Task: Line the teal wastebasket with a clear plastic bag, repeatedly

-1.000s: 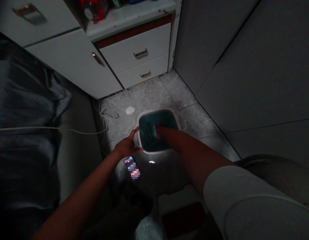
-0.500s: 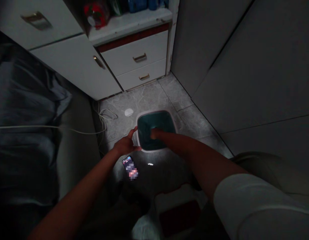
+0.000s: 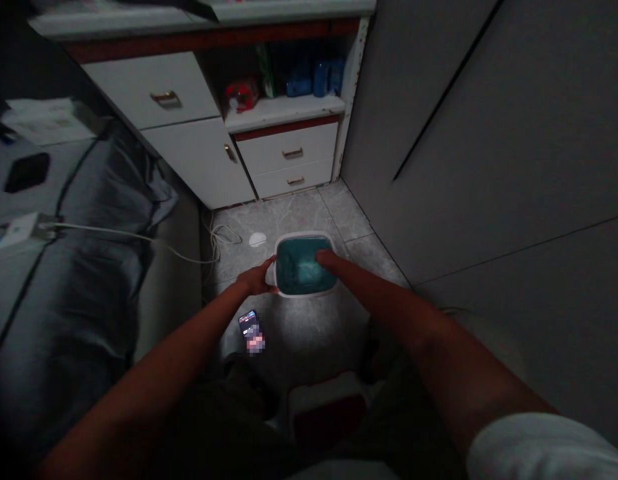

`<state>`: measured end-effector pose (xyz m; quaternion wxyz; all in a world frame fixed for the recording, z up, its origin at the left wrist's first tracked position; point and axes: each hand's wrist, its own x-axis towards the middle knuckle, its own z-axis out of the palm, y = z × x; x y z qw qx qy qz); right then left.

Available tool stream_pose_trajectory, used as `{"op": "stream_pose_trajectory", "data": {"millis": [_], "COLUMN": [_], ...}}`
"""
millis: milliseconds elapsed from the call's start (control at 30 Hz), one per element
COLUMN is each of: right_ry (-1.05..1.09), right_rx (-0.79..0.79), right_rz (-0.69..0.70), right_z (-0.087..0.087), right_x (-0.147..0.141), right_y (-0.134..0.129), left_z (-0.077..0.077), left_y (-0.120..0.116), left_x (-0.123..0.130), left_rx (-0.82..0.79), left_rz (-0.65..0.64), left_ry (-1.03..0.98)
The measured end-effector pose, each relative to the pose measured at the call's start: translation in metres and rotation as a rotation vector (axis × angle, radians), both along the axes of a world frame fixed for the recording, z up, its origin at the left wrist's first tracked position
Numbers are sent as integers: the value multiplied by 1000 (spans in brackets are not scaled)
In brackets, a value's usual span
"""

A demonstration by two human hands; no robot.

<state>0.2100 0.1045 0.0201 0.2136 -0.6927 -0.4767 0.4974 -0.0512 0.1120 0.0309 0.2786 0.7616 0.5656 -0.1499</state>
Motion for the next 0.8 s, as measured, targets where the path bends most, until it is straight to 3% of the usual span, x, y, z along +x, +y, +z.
{"op": "stream_pose_trajectory", "data": {"millis": [100,200,267,367,467,533,600,667,733,800], "right_ry": [173,188,76,-67,-89,-28,35,78,106,125], "right_rx": [-127,-146,-122,-113,-70,-11,96,242,412,581], "right_rz": [-80,-71,-48,-82,-159,-209,-228,-218,-179,-101], "right_z": [33,49,47,36,32,38,50,68,91,119], "right_x": [25,59,79,95,91,85,78,73,66,57], "right_y": [-29,-65,-84,-97,-88,-74,-57,-39,-26,-23], "left_z": [20,32,29,12,-1,3,17,42,77,119], "left_y": [-17,-33,-42,-53,-51,-40,-24,-8,3,2], "left_x": [10,20,23,21,15,13,14,17,21,23], "left_rx": [112,174,186,149,137,171,231,316,414,527], "left_rz": [30,91,126,236,357,435,542,602,533,382], "left_ry": [-34,-127,-220,-385,-457,-478,-589,-794,-1014,-1199]}}
